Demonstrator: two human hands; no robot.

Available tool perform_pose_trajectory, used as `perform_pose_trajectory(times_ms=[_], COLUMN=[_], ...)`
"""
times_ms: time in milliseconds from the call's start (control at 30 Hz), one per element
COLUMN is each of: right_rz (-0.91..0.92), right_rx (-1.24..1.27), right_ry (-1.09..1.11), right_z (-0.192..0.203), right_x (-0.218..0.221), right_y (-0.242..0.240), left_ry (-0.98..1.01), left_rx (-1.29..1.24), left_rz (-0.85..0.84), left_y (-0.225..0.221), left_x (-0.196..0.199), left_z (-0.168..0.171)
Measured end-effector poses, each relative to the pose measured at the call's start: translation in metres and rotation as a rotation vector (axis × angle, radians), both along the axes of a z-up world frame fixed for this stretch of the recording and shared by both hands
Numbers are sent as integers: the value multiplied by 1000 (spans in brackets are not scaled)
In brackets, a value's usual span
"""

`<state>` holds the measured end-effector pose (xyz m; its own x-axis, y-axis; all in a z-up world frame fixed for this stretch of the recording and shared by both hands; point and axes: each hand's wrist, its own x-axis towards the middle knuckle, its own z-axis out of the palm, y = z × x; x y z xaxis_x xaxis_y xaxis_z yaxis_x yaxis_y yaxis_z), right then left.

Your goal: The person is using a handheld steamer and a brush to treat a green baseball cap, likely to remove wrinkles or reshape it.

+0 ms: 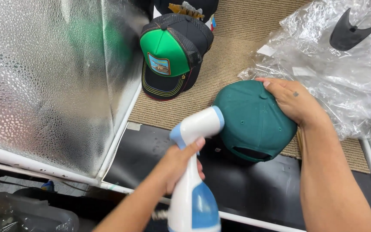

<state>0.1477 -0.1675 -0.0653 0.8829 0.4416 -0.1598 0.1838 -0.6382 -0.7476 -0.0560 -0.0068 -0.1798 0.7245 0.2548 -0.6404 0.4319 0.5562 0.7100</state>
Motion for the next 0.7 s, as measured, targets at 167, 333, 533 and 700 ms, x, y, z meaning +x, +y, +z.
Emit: perform_pose_trajectory(times_ms=[167,333,533,700], right_rz=[-62,-5,5,-40], right_rx=[23,-22,-34,-34], right_ry=[43,57,51,84], right_z=[-4,5,4,12], right_x=[4,2,4,-3], right_y=[2,4,5,9], left_ry=[74,132,98,55], left_rx=[128,148,164,247], left_rz=[-124,-255,-300,-312], left_y=[35,46,79,83], left_x=[16,11,51,64], left_z=[22,27,25,49])
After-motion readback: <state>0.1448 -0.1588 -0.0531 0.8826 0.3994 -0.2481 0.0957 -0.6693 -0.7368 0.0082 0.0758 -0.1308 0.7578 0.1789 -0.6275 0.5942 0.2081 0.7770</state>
